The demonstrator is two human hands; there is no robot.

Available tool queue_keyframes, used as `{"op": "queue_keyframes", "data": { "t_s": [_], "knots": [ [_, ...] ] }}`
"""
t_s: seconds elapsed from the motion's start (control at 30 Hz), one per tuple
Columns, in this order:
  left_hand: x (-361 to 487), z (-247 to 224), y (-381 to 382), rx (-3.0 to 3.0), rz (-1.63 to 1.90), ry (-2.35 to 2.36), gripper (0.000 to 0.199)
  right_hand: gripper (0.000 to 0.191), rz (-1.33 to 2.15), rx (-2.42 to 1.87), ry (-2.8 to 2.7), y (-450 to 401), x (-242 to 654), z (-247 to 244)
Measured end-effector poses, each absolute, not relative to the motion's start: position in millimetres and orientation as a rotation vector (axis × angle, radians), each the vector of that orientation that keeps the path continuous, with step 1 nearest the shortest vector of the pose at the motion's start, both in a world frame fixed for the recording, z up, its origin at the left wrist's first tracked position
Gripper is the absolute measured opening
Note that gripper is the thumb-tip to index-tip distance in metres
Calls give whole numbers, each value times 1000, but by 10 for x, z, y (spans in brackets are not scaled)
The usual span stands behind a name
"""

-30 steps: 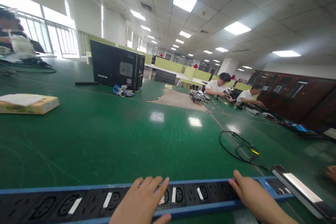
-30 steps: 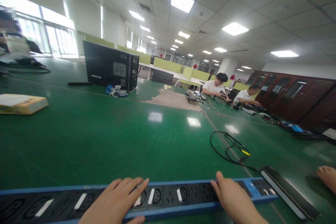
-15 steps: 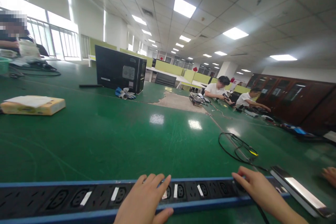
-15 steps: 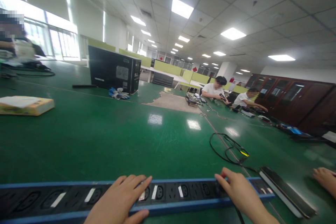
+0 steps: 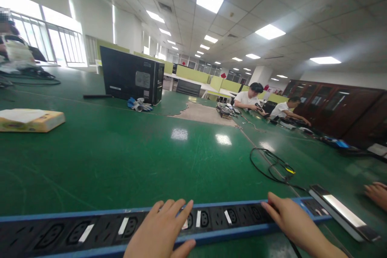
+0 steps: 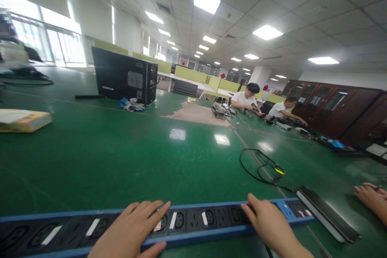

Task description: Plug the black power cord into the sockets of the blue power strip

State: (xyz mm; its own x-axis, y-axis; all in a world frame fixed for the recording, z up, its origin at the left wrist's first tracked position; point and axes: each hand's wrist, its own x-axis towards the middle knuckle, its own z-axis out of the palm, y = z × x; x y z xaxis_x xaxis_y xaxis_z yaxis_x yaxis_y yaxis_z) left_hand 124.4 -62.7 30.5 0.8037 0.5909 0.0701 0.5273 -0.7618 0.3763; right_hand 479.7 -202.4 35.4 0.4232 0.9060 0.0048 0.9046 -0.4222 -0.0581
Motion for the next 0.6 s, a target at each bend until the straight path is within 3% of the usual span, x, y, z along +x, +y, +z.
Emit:
{"op": "queue_keyframes", "data": {
  "t_s": [0.3, 0.6],
  "knots": [
    [1249, 270, -618, 2675, 315, 845, 61, 25, 118, -2560, -1696, -1894, 4762, 339],
    [1259, 246, -634, 2706, 310, 857, 60, 51, -151, -2592, -1176, -2536, 4912, 1656]
  ]
}}
